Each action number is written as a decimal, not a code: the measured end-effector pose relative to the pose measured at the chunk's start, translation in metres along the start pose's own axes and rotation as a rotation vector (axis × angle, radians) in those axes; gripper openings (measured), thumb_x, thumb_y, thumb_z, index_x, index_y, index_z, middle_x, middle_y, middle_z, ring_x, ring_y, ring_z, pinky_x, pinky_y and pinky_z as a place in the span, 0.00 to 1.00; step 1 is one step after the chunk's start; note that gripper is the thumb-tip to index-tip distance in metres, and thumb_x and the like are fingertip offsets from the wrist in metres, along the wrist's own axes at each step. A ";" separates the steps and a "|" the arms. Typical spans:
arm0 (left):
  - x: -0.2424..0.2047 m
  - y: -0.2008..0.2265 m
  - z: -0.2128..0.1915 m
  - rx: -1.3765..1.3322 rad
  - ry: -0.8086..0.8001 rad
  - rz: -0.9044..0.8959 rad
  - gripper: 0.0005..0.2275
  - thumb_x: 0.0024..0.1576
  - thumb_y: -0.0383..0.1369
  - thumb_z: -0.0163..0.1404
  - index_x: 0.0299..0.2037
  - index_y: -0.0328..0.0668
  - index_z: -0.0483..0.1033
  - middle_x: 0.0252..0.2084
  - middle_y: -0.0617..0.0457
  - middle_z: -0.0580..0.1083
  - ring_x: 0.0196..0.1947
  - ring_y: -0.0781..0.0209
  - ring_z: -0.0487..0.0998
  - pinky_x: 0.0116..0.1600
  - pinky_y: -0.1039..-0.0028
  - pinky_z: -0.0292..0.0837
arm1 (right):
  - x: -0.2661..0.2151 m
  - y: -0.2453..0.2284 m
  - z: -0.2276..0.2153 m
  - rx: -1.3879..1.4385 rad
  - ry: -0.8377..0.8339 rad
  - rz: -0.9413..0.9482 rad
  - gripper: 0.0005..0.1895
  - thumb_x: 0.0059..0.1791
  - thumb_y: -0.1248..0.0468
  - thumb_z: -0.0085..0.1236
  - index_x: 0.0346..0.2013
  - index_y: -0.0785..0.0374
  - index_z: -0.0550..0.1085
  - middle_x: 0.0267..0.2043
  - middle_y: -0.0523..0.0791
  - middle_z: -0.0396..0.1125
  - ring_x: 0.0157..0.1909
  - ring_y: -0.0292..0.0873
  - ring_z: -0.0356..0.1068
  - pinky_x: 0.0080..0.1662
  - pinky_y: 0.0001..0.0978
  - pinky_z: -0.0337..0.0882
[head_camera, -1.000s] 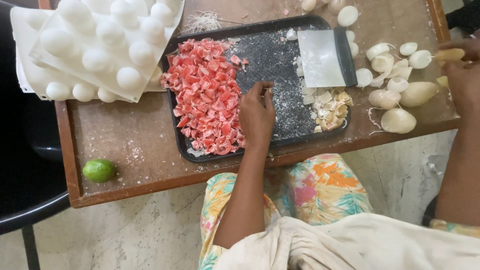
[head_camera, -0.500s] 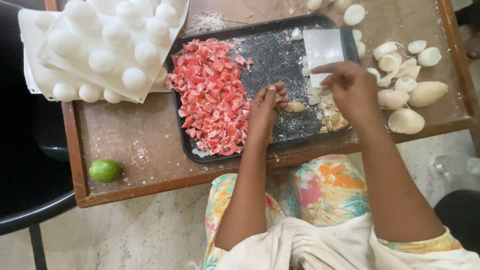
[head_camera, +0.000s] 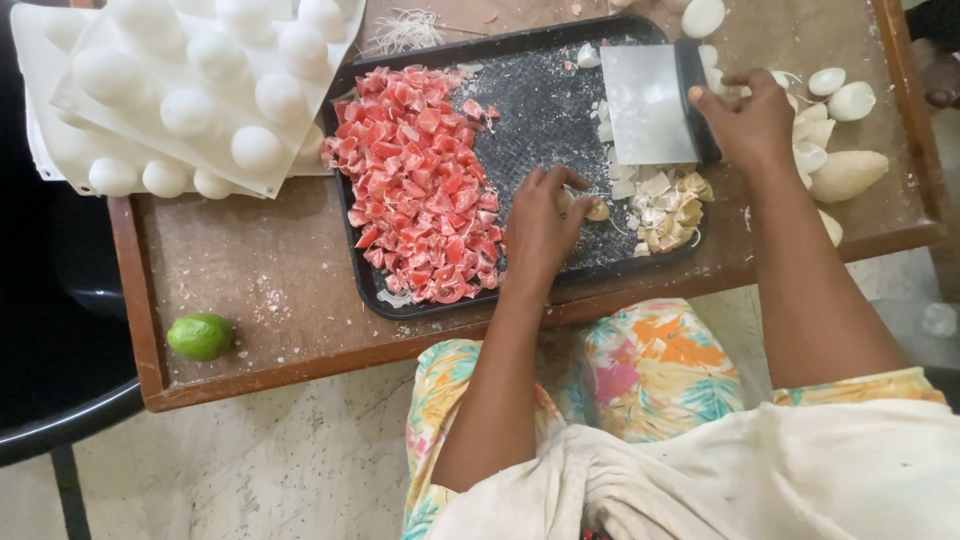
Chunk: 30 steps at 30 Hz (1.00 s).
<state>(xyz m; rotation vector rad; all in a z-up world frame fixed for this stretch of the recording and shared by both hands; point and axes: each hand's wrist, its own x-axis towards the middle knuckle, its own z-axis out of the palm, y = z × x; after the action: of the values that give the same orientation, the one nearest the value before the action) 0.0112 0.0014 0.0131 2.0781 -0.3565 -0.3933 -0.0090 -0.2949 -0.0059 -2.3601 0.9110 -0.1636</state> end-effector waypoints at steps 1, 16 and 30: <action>-0.001 0.002 0.001 0.000 -0.003 0.000 0.10 0.53 0.36 0.62 0.41 0.46 0.80 0.42 0.46 0.76 0.43 0.49 0.79 0.46 0.60 0.74 | 0.001 -0.004 -0.001 0.000 0.000 0.003 0.28 0.53 0.51 0.70 0.57 0.69 0.72 0.47 0.56 0.73 0.45 0.46 0.75 0.45 0.35 0.74; -0.004 -0.003 -0.002 0.198 0.011 0.047 0.09 0.49 0.36 0.63 0.38 0.51 0.80 0.40 0.53 0.78 0.44 0.49 0.79 0.45 0.57 0.74 | 0.027 -0.058 -0.009 0.392 -0.322 0.157 0.31 0.50 0.55 0.64 0.57 0.77 0.67 0.50 0.60 0.71 0.50 0.54 0.77 0.48 0.43 0.80; -0.002 -0.014 -0.030 0.254 -0.196 -0.130 0.15 0.42 0.48 0.67 0.32 0.51 0.82 0.31 0.51 0.80 0.35 0.49 0.82 0.39 0.57 0.72 | -0.081 -0.078 -0.083 0.465 0.072 -0.201 0.19 0.65 0.51 0.50 0.58 0.64 0.70 0.49 0.47 0.73 0.51 0.42 0.79 0.56 0.38 0.79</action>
<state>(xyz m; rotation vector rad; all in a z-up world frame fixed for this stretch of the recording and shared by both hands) 0.0228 0.0327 0.0160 2.3248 -0.4062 -0.6617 -0.0520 -0.2373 0.1135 -2.0119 0.5864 -0.4889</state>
